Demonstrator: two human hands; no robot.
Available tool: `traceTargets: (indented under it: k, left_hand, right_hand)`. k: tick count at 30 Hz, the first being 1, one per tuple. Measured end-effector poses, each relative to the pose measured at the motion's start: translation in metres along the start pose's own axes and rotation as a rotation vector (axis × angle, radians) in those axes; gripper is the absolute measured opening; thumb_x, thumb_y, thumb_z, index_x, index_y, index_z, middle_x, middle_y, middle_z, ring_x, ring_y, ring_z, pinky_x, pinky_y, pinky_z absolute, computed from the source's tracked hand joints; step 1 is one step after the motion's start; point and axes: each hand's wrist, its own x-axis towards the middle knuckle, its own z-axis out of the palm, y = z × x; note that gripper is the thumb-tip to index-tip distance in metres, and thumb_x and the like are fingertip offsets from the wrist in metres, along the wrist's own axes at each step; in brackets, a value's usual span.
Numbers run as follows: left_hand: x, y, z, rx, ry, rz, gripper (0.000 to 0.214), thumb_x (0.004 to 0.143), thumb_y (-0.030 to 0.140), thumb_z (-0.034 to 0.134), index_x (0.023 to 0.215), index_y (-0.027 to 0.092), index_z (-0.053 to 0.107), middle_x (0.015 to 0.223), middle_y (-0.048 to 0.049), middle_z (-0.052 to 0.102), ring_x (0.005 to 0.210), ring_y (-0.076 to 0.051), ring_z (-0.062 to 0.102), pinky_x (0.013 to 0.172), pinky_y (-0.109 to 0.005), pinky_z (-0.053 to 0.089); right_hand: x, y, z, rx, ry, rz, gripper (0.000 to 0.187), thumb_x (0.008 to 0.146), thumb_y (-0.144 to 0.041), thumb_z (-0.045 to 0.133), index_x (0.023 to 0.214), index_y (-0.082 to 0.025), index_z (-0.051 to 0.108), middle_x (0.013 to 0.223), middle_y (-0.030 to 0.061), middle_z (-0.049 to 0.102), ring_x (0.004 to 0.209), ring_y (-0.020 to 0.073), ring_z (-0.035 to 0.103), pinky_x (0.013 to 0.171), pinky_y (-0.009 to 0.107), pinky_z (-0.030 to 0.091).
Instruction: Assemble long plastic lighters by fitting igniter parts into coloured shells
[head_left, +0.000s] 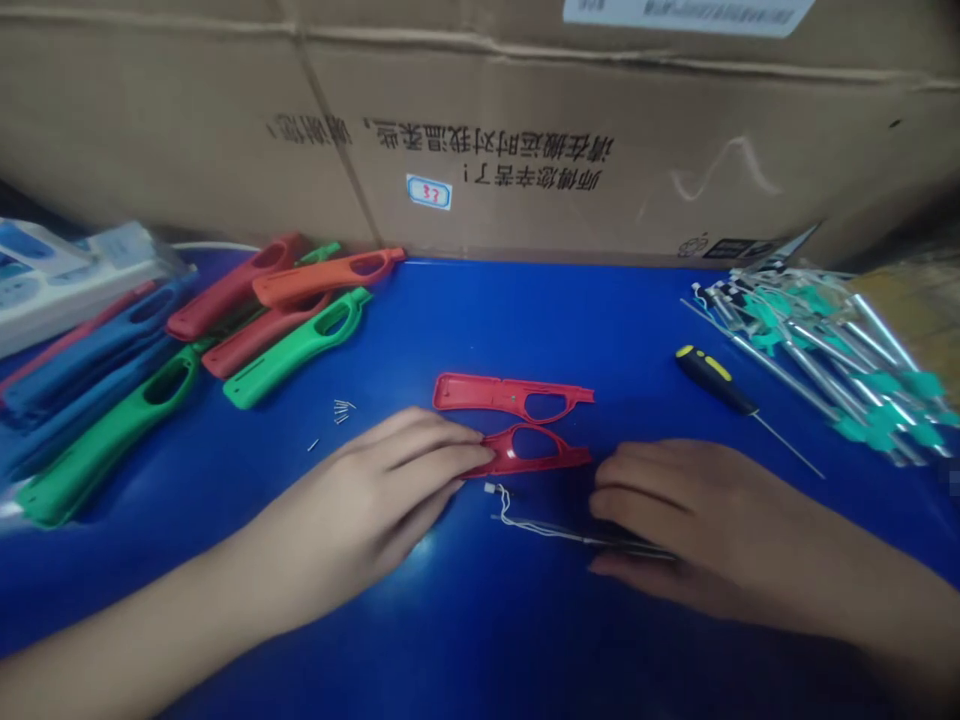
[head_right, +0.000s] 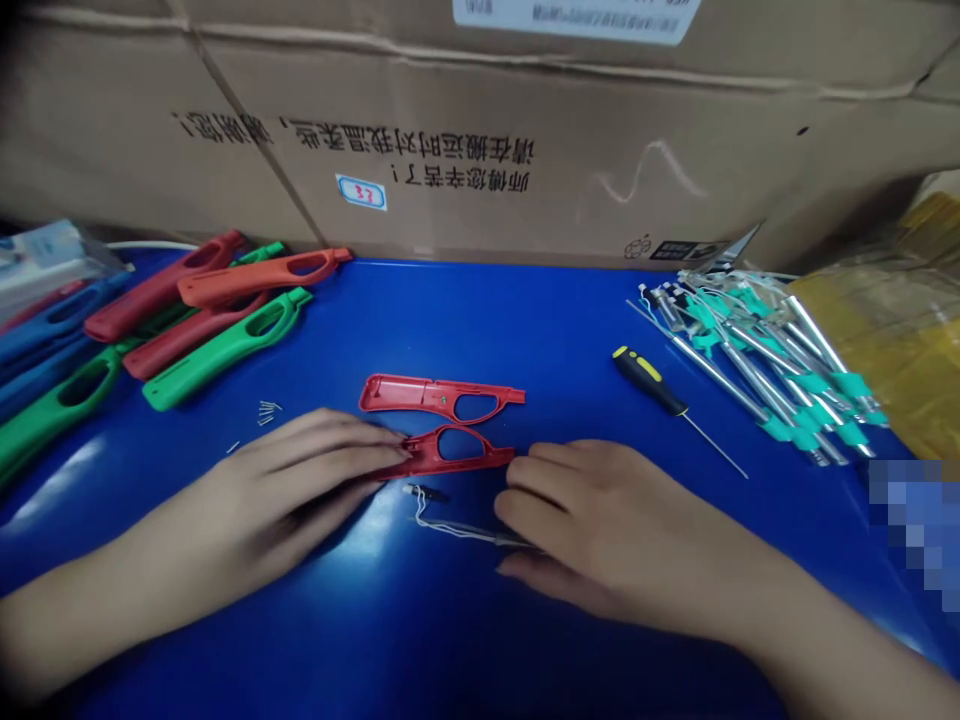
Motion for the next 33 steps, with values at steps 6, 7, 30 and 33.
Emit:
traceTargets:
  k: [6,7,30,33]
  left_hand:
    - [-0.001,0.002,-0.004,0.045,-0.006,-0.026,0.041,0.096,0.017,0.058,0.135,0.028,0.063,0.127,-0.0064,0.070,0.119,-0.026,0.065,0.101,-0.041,0.059]
    - [-0.001,0.003,-0.004,0.049,-0.012,-0.029,0.040,0.095,0.018,0.059,0.134,0.027,0.063,0.128,-0.0065,0.070,0.120,-0.026,0.064,0.101,-0.041,0.058]
    - [-0.001,0.006,0.001,-0.051,0.088,-0.165,0.052,0.088,0.022,0.066,0.139,0.027,0.059,0.126,-0.0040,0.073,0.106,-0.024,0.073,0.089,-0.033,0.062]
    - [-0.003,0.005,0.003,-0.046,0.085,-0.156,0.048,0.091,0.025,0.067,0.138,0.026,0.060,0.129,-0.0058,0.071,0.112,-0.025,0.071,0.094,-0.035,0.061]
  right_hand:
    - [-0.004,0.003,-0.005,0.081,-0.099,0.053,0.007,0.097,-0.027,0.061,0.089,-0.026,0.061,0.083,0.0024,0.066,0.071,0.0186,0.060,0.062,0.036,0.043]
    - [-0.004,0.003,-0.005,0.076,-0.088,0.050,0.007,0.098,-0.027,0.059,0.091,-0.025,0.062,0.084,0.0027,0.066,0.071,0.0185,0.060,0.063,0.036,0.043]
    - [-0.008,0.010,0.000,0.050,0.302,0.160,0.030,0.096,-0.021,0.065,0.125,-0.029,0.063,0.105,0.0041,0.075,0.091,0.0202,0.073,0.080,0.033,0.056]
    - [-0.006,0.013,0.000,0.024,0.209,0.112,0.022,0.100,-0.023,0.060,0.121,-0.027,0.063,0.106,0.0047,0.075,0.092,0.0200,0.072,0.082,0.033,0.056]
